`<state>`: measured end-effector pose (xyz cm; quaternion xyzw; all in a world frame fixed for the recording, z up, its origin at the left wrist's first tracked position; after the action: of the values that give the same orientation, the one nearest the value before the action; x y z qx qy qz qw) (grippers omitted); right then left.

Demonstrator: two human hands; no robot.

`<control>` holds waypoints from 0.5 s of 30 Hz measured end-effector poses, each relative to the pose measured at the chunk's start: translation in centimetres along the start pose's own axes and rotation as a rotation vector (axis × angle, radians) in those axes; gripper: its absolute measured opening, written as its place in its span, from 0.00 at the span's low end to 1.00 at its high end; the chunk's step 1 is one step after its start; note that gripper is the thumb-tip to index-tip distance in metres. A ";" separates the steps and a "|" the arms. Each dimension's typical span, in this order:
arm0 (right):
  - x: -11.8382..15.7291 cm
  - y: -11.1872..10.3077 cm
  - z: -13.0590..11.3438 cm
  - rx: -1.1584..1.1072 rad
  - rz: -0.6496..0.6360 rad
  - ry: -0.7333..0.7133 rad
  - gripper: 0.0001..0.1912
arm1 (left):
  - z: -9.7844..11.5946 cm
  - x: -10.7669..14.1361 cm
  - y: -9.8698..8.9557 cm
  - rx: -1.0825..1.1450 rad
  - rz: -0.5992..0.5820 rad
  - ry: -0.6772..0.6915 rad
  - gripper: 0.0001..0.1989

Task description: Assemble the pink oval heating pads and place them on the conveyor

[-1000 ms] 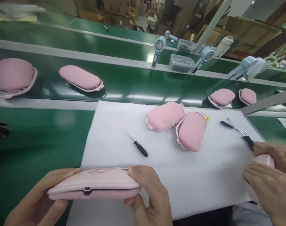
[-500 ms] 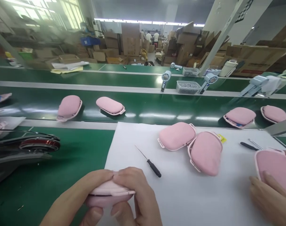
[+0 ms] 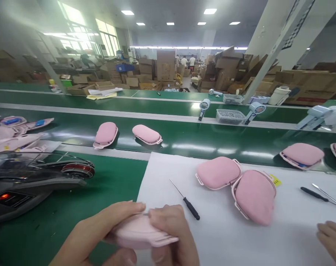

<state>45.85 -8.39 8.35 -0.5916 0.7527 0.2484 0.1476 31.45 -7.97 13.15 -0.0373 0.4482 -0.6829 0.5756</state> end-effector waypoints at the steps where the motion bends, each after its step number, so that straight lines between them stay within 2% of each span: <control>1: 0.0 -0.8 0.6 -0.030 0.022 0.030 0.12 | -0.7 0.2 0.0 -0.028 -0.008 -0.045 0.19; 4: 0.9 -3.2 3.2 -0.019 0.041 0.184 0.13 | -2.7 1.0 1.8 -0.027 -0.146 -0.195 0.12; 6: 1.8 -4.8 4.3 0.152 0.044 0.245 0.11 | -3.6 1.2 3.5 -0.041 -0.248 -0.254 0.09; 7: 2.1 -5.5 4.2 0.278 0.048 0.224 0.11 | -3.7 1.1 4.1 -0.073 -0.277 -0.254 0.09; 9: 2.3 -5.7 3.1 0.563 -0.020 0.077 0.16 | -3.5 0.6 5.3 -0.136 -0.316 -0.195 0.09; 12: 2.4 -3.1 2.0 0.875 -0.313 -0.208 0.18 | -3.1 0.1 6.6 -0.152 -0.355 -0.090 0.08; 13: 2.4 -2.4 2.0 0.925 -0.382 -0.259 0.16 | -3.2 -0.1 6.7 -0.149 -0.332 -0.078 0.07; 15: 2.2 -1.8 2.3 0.963 -0.424 -0.283 0.13 | -3.5 -0.3 6.1 -0.163 -0.217 -0.058 0.06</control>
<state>46.86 -9.22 4.91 -0.5566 0.6185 -0.0822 0.5486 34.17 -5.39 7.20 -0.1519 0.4789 -0.7012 0.5059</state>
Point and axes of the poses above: each hand's wrist, its own x-axis away from the middle knuckle, its own y-axis out of the palm, z = x × y, the point moved 9 cm from there along -x, towards the middle knuckle, and after that the axes turned 1 degree about -x, right-handed, at the moved point
